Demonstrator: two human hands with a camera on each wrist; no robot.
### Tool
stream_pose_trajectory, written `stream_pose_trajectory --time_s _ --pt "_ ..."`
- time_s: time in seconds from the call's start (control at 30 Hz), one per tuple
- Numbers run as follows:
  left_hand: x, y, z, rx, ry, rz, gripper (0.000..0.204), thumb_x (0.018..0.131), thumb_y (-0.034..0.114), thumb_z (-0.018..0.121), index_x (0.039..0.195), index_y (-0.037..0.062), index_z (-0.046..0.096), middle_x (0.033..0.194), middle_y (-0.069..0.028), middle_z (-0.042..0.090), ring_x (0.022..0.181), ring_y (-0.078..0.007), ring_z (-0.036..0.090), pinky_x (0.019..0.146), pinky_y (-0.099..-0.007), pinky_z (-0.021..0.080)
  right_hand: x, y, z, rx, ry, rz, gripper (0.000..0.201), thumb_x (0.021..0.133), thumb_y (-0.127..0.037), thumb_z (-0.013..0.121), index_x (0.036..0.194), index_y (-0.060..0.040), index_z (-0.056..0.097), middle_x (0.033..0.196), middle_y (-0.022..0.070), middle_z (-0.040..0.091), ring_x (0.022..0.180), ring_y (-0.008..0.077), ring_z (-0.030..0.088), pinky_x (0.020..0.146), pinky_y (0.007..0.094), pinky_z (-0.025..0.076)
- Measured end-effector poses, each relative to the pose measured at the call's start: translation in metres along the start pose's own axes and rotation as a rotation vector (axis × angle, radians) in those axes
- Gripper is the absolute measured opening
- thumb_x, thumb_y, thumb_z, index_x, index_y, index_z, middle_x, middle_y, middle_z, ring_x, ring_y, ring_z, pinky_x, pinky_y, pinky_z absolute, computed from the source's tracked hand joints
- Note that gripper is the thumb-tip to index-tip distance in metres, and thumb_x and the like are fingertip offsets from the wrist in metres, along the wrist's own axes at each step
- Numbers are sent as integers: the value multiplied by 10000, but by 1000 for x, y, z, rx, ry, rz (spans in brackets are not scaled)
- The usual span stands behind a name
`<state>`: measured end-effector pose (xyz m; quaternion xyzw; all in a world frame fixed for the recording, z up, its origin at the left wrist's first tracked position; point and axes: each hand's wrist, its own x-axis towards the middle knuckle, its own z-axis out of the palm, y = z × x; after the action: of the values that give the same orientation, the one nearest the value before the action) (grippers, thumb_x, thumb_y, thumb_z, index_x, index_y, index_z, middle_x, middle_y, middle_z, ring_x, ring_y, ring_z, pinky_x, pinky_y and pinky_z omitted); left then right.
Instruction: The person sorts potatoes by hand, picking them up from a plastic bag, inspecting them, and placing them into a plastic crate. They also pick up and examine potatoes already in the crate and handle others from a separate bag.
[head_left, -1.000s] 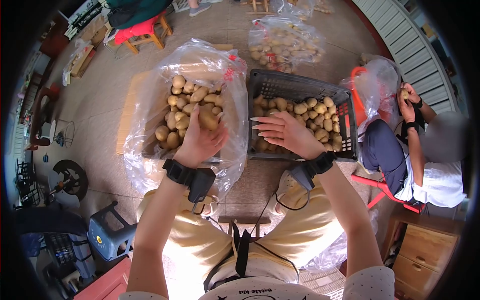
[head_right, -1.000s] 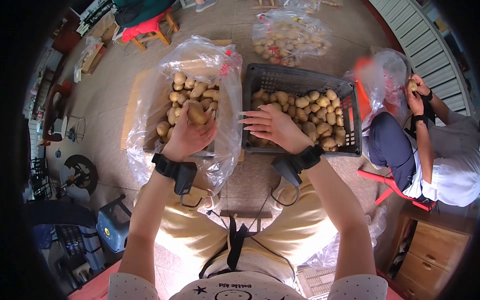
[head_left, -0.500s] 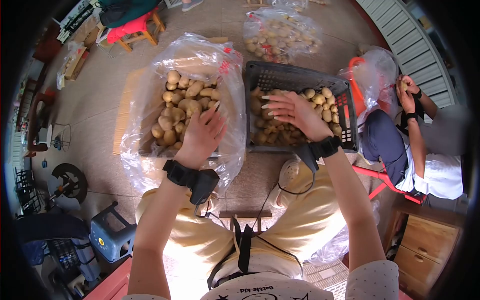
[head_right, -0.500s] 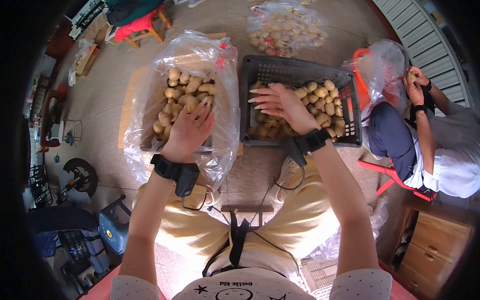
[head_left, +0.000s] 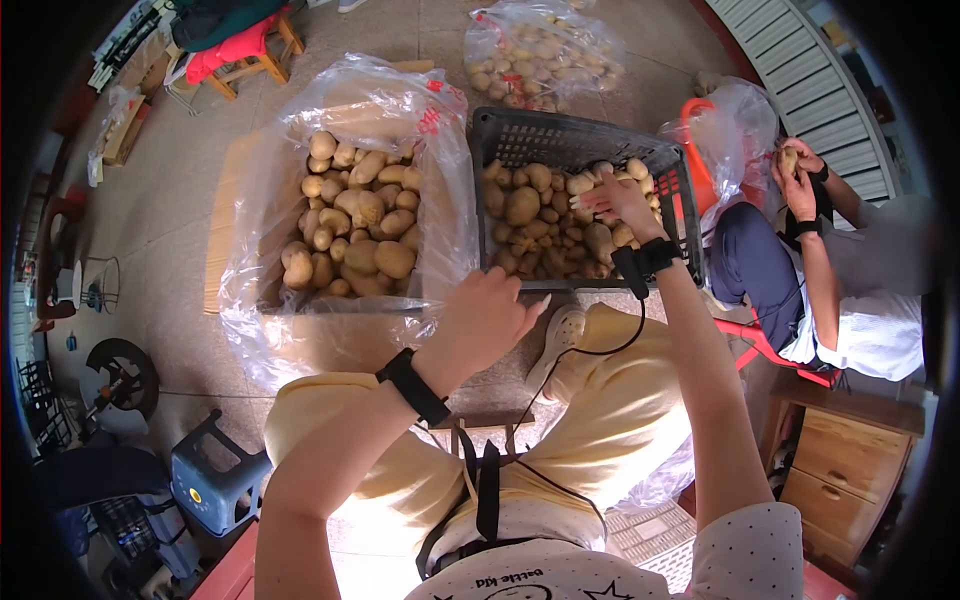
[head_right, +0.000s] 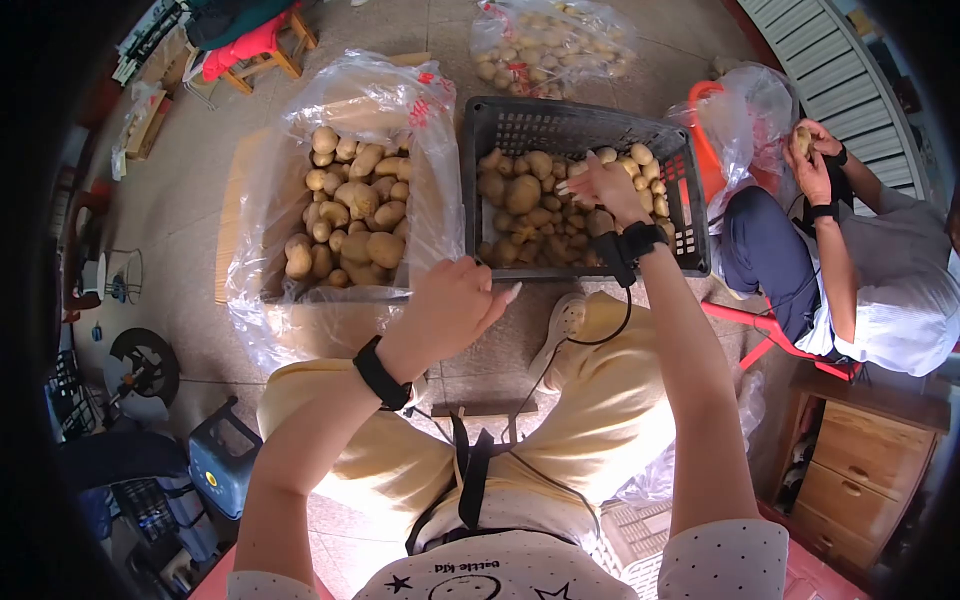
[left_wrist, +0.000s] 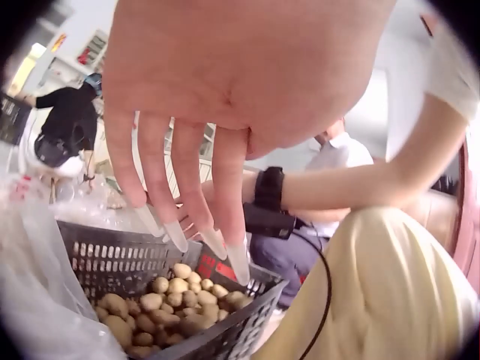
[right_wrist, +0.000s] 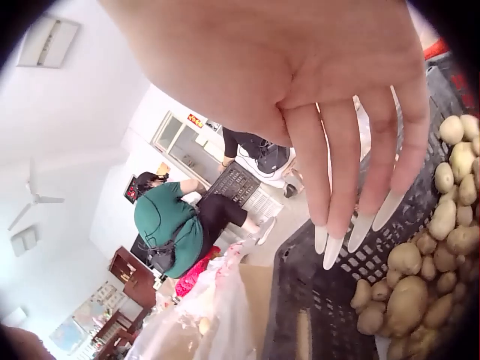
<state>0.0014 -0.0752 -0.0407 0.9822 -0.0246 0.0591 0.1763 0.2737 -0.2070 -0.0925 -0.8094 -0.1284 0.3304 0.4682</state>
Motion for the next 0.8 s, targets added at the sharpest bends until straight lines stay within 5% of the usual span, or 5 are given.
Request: stream_pose_trajectory --time_s 0.2,0.27,0.3,0.4,0.8 --pt "-13 9 29 16 -107 129 378 882 296 557 615 45 648 759 -69 607 839 -231 558 750 -372 450 19 54 0 -79 -56 -62 493 975 -339 384 822 40 661 801 97 694 670 136 635 624 264 512" --pt "-16 11 37 38 -153 126 365 880 297 556 626 56 661 765 -65 611 847 -225 559 761 -376 446 57 105 0 -463 -148 -453 391 941 -263 414 805 34 629 796 125 671 690 203 651 636 298 522" --pt "-18 11 40 71 -207 123 353 877 298 556 637 67 674 772 -60 614 855 -220 561 772 -380 443 11 50 20 -201 -183 -75 310 901 -226 439 818 32 591 818 163 643 726 293 645 660 365 523" --pt "-21 11 45 84 -267 124 327 861 301 575 640 83 678 772 -57 616 850 -209 573 765 -376 435 17 55 35 -556 -143 -230 333 904 -238 442 823 11 648 802 171 662 730 329 632 694 385 510" --pt "-30 16 60 187 -245 72 232 791 314 633 680 114 671 707 -24 591 776 -197 589 701 -338 423 6 2 -2 -160 -24 -6 408 939 -310 471 814 31 657 753 100 693 683 159 666 620 271 515"
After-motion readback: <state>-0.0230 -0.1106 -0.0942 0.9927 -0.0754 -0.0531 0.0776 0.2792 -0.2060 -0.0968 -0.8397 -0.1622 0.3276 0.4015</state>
